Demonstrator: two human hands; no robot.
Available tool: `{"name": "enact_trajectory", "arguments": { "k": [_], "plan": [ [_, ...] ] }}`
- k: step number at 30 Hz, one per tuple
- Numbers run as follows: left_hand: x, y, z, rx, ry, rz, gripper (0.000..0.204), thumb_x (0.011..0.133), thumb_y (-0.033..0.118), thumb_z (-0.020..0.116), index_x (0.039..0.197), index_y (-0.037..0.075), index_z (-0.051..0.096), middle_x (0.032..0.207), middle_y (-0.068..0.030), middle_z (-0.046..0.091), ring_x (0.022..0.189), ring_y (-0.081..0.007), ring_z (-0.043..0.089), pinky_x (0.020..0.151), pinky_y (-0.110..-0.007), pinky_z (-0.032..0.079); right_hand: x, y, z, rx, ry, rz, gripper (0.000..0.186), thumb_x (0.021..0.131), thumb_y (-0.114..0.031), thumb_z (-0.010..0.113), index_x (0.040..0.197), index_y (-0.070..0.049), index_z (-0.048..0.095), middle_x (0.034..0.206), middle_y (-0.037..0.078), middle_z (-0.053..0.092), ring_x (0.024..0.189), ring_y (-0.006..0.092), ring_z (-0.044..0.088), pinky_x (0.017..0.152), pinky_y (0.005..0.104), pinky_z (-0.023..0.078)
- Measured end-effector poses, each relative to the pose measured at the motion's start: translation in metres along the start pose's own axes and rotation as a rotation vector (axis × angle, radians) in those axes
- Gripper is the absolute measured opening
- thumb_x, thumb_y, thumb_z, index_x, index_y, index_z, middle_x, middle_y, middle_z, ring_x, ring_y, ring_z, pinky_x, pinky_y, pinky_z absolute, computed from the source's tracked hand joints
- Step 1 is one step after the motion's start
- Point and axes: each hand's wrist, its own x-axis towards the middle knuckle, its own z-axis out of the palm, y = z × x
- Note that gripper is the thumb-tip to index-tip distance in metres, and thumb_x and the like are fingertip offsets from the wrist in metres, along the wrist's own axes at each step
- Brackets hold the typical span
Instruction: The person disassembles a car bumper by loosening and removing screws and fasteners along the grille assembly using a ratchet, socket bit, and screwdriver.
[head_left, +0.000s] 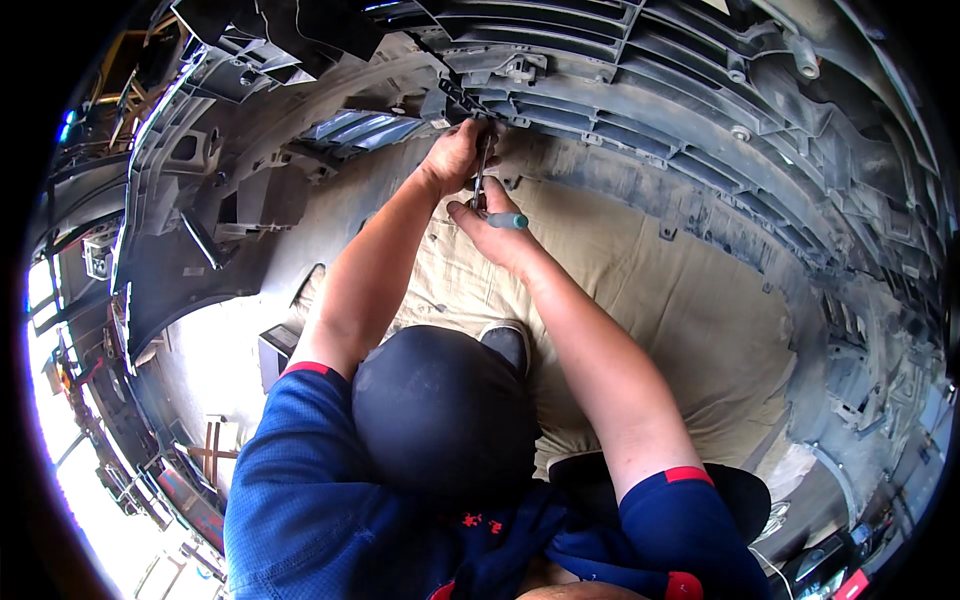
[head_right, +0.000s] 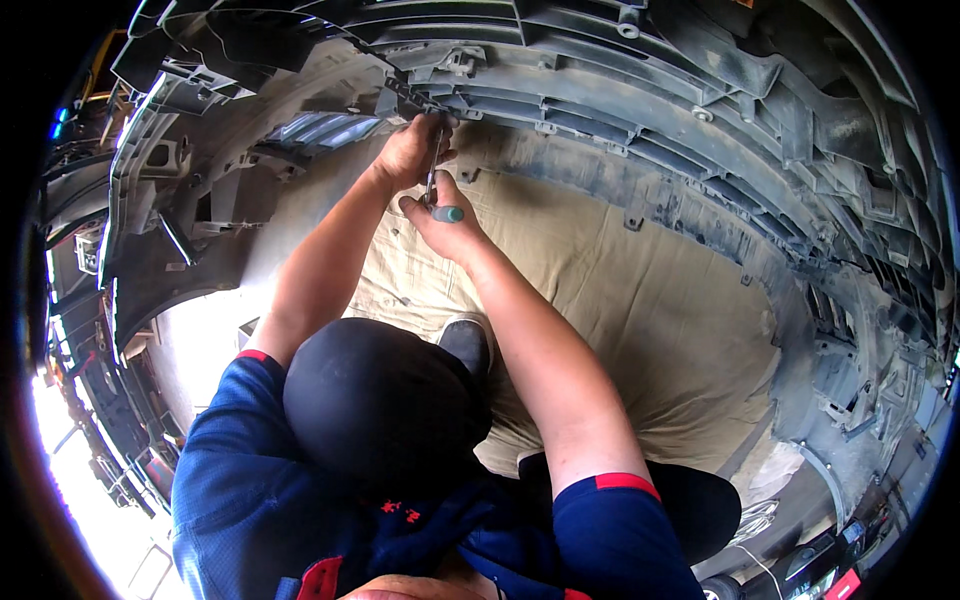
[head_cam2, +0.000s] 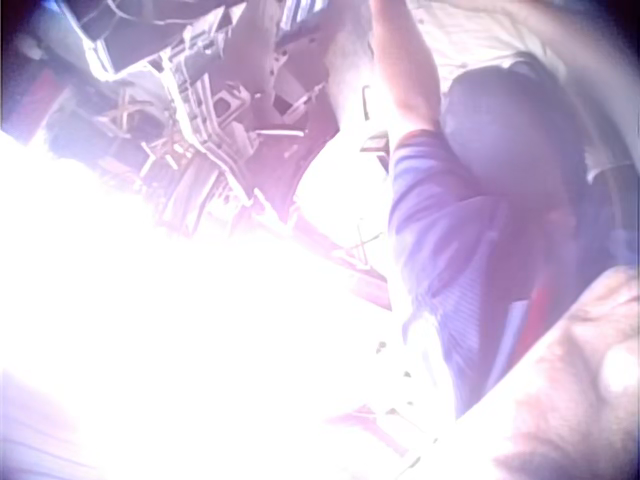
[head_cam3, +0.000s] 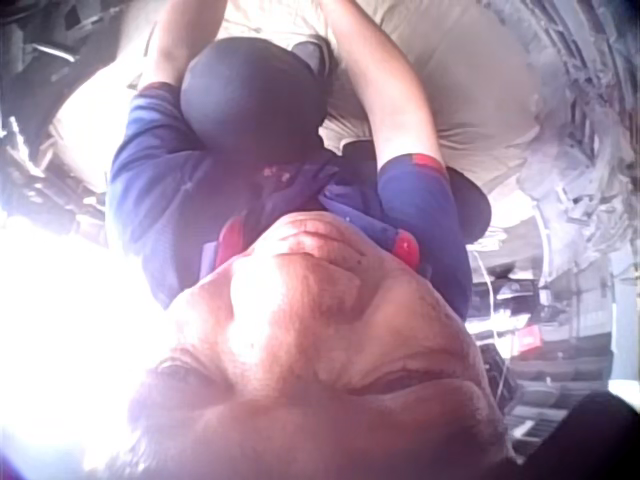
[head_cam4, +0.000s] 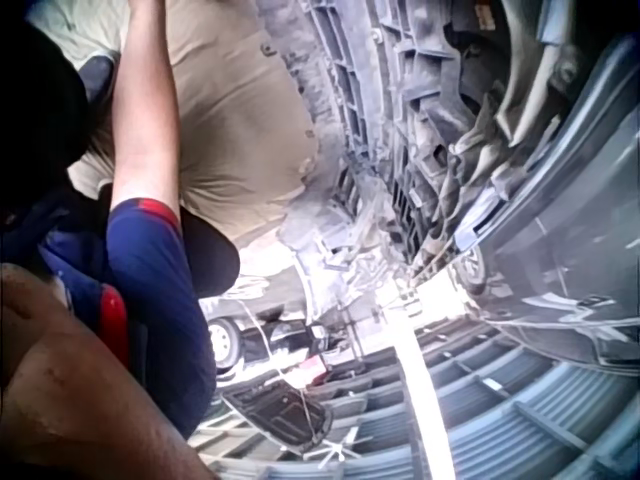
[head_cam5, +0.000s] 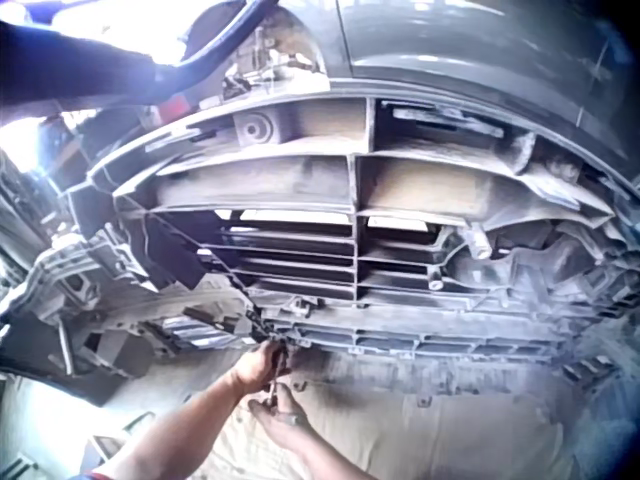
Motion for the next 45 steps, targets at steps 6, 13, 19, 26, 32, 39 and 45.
{"name": "enact_trajectory", "arguments": {
  "k": [6,13,19,26,32,39,45],
  "plan": [
    [-0.003,0.008,0.008,0.034,0.065,-0.005,0.040,0.104,0.041,0.051,0.115,0.006,0.067,0.089,-0.0023,0.058,0.083,-0.0152,0.056,0.084,-0.035,0.055,0.005,0.003,0.010,-0.004,0.072,-0.053,0.042,0.094,-0.030,0.073,0.121,-0.003,0.057,0.088,0.004,0.060,0.078,0.0134,0.054,0.072,0.0322,0.048],
    [-0.010,0.014,0.011,0.109,0.096,0.029,0.039,0.103,0.038,0.055,0.118,0.004,0.068,0.091,-0.0022,0.059,0.086,-0.0139,0.059,0.085,-0.035,0.057,0.008,0.002,0.016,0.046,0.089,-0.074,0.038,0.094,-0.028,0.074,0.117,-0.001,0.058,0.083,0.003,0.063,0.068,0.0124,0.057,0.065,0.0304,0.049],
    [-0.007,0.017,0.005,0.246,0.095,0.071,0.047,0.101,0.038,0.060,0.126,-0.002,0.062,0.114,-0.0110,0.067,0.102,-0.0206,0.064,0.088,-0.035,0.058,0.010,-0.001,0.017,0.106,0.023,-0.012,0.044,0.086,-0.029,0.079,0.115,-0.001,0.060,0.086,0.010,0.068,0.077,0.0211,0.065,0.074,0.0367,0.052],
    [-0.011,0.023,0.005,0.309,0.094,0.014,0.044,0.101,0.038,0.062,0.127,0.002,0.063,0.117,-0.0052,0.067,0.100,-0.0172,0.063,0.091,-0.035,0.054,0.012,-0.008,0.017,-0.199,0.087,-0.120,0.045,0.081,-0.027,0.082,0.105,0.002,0.059,0.086,0.014,0.069,0.078,0.0271,0.067,0.073,0.0396,0.053],
    [-0.011,0.021,0.002,0.272,0.137,0.018,0.050,0.099,0.041,0.064,0.127,0.000,0.063,0.114,-0.0088,0.065,0.100,-0.0191,0.063,0.090,-0.036,0.056,0.007,0.004,0.023,0.289,-0.034,-0.032,0.031,0.090,-0.018,0.077,0.111,0.000,0.062,0.088,0.005,0.068,0.079,0.0162,0.065,0.075,0.0296,0.051],
    [-0.018,0.019,0.005,0.214,0.071,-0.025,0.042,0.101,0.043,0.063,0.117,0.004,0.070,0.104,-0.0035,0.067,0.095,-0.0155,0.062,0.087,-0.033,0.054,-0.003,0.026,0.041,1.092,0.019,0.116,0.021,0.099,-0.012,0.068,0.117,-0.002,0.062,0.102,0.005,0.067,0.092,0.0175,0.066,0.090,0.0335,0.056],
    [-0.017,0.013,0.015,0.299,0.218,0.083,0.041,0.103,0.040,0.062,0.119,0.003,0.070,0.116,-0.0058,0.071,0.100,-0.0149,0.063,0.088,-0.031,0.054,-0.007,0.045,0.047,1.371,0.059,0.183,0.021,0.101,-0.016,0.066,0.116,-0.002,0.062,0.108,0.010,0.069,0.094,0.0180,0.068,0.088,0.0316,0.059]
  ]
}}
